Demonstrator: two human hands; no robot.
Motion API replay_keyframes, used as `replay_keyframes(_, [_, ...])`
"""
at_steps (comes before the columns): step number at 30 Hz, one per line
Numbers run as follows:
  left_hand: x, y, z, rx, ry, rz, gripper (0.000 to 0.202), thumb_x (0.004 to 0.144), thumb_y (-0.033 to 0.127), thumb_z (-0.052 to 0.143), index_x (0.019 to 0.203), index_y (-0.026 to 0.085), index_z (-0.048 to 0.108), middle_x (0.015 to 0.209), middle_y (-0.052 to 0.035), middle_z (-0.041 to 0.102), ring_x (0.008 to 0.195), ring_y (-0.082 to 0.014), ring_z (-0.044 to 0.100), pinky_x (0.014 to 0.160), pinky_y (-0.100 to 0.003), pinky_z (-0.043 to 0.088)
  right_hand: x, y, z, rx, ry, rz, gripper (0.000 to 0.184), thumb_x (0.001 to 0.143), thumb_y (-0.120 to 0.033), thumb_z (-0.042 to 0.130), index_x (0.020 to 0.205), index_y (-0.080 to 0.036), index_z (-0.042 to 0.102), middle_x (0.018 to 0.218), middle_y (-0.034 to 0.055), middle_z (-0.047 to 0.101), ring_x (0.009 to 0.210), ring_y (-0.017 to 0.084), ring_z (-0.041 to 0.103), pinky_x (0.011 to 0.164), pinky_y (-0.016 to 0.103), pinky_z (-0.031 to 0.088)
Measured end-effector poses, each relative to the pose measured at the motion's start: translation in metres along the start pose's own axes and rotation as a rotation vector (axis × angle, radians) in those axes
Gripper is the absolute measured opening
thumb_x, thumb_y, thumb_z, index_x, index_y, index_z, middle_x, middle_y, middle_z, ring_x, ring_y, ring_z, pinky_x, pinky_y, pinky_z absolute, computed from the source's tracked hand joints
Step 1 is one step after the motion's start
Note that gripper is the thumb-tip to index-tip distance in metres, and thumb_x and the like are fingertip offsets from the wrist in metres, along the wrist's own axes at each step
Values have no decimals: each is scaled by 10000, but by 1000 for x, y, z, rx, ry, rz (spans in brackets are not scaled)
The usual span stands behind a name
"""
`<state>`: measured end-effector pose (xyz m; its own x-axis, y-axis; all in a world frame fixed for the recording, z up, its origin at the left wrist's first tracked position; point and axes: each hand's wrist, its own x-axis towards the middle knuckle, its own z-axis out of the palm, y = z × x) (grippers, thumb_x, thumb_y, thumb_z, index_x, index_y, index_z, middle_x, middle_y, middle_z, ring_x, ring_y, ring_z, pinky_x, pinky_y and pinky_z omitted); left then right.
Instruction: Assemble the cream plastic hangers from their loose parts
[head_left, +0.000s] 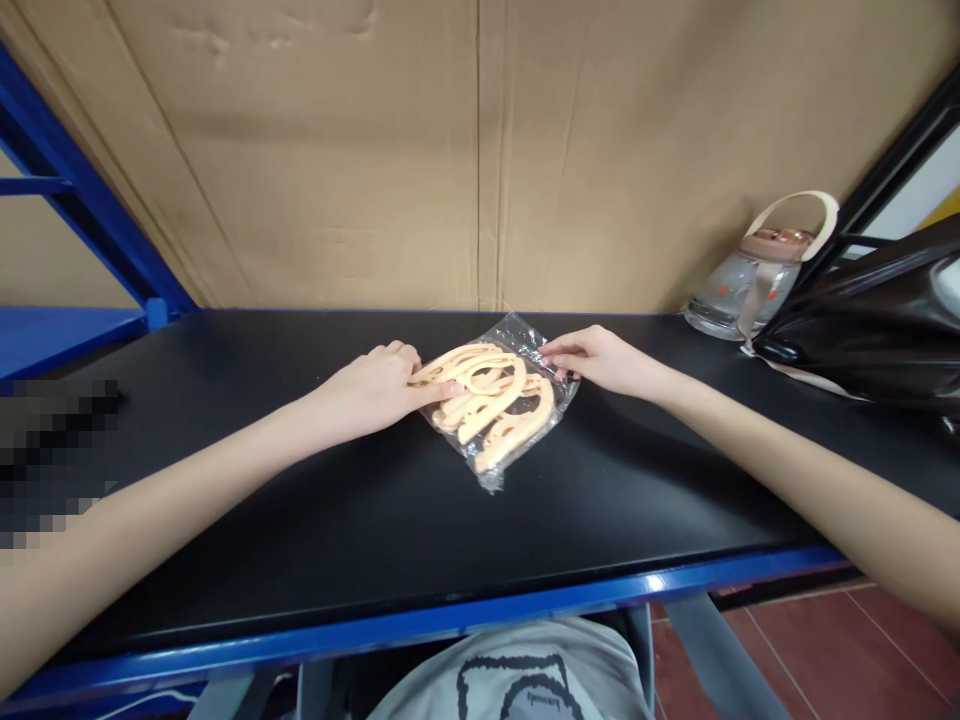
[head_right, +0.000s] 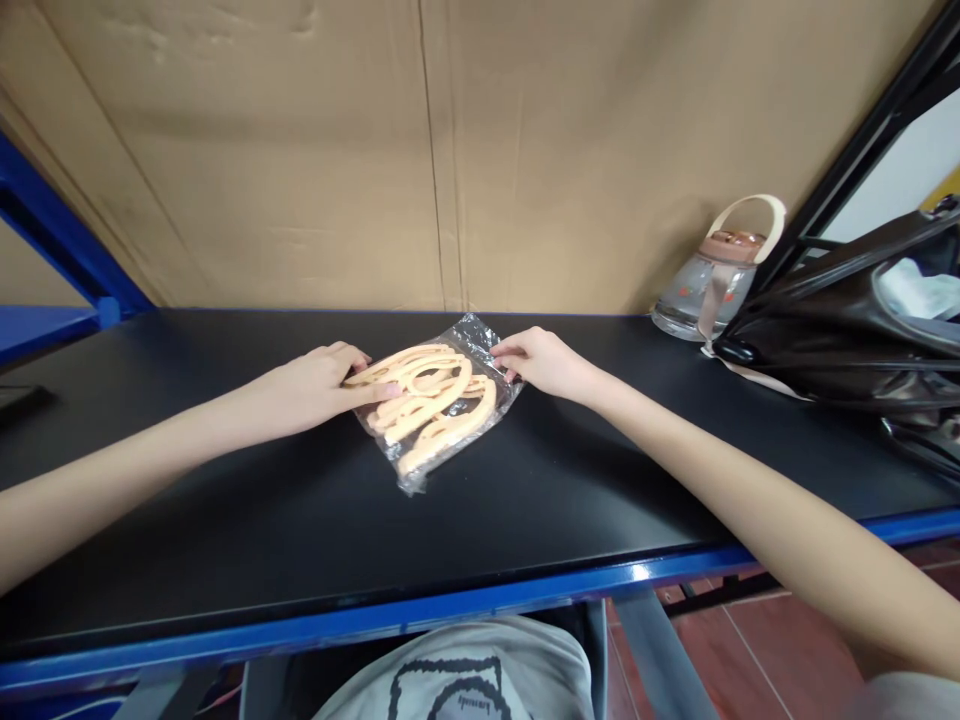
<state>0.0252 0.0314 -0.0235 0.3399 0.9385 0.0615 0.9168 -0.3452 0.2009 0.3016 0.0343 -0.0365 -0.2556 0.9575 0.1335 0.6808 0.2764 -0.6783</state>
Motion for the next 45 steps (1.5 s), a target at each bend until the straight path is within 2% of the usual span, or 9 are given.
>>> replay_keyframes(5, [1,4,-1,-551,-149,-104,493,630,510,722,966,202,534,889,-38,704,867,-248,643,706,-306,454,-2,-9,-6,433,-67,202,362,791,-62,589,1143,-124,642,844,51,735,696,113,655,684,231,562])
replay_keyframes(11, [-4,10,-1,-965,-305,-30,507,658,375,772,1090,188,585,1017,-49,710,915,-207,658,799,-315,524,-3,-7,-10,738,-155,124,349,696,42,615,988,-146,647,751,-9,706,716,77,650,703,162,545])
replay_keyframes(19, [-3,5,-1,-1015,-355,-28,387,696,379,755,1004,170,649,986,-56,702,866,-187,653,718,-274,548,-5,-6,-8,784,-82,73,394,700,-98,724,986,-207,476,867,8,703,722,108,657,515,165,540])
replay_keyframes(24, [-3,5,0,-1013,-292,-37,351,673,349,769,931,149,640,888,-56,692,795,-178,648,686,-284,549,-6,-6,-5,589,-101,55,403,672,-170,762,943,-206,465,775,-22,657,601,83,583,437,156,450])
replay_keyframes(29, [-5,9,1,-1065,-194,-12,289,675,304,773,867,146,625,808,-39,679,732,-162,641,663,-284,544,-11,-9,-4,341,-277,61,262,743,-361,716,880,-150,645,813,24,686,689,111,614,601,207,510])
replay_keyframes(32, [-6,12,1,-1109,-145,11,306,675,299,786,907,152,652,814,-35,691,730,-151,636,676,-274,541,-13,-12,-4,475,-412,58,360,757,-419,701,985,-145,660,919,56,714,808,150,662,727,250,552])
replay_keyframes(36, [-6,15,0,-1220,-124,18,365,715,310,768,1046,179,685,1073,-72,705,928,-184,649,788,-267,546,-16,-15,0,698,-447,62,570,723,-332,755,1230,-185,540,1072,77,694,869,163,681,812,311,575])
replay_keyframes(42, [-3,13,1,-1376,-375,-92,350,830,361,653,1143,205,665,1169,-99,683,1015,-217,661,855,-309,566,-16,-16,11,839,-325,47,601,754,-215,725,1299,-241,471,1148,82,676,935,196,683,835,369,588])
replay_keyframes(45, [-1,9,1,-1334,-464,-119,249,805,286,690,1021,163,712,1066,-114,721,964,-218,684,868,-312,570,-14,-15,11,862,-263,71,536,762,-186,711,1257,-236,513,1143,73,683,954,200,683,875,392,576])
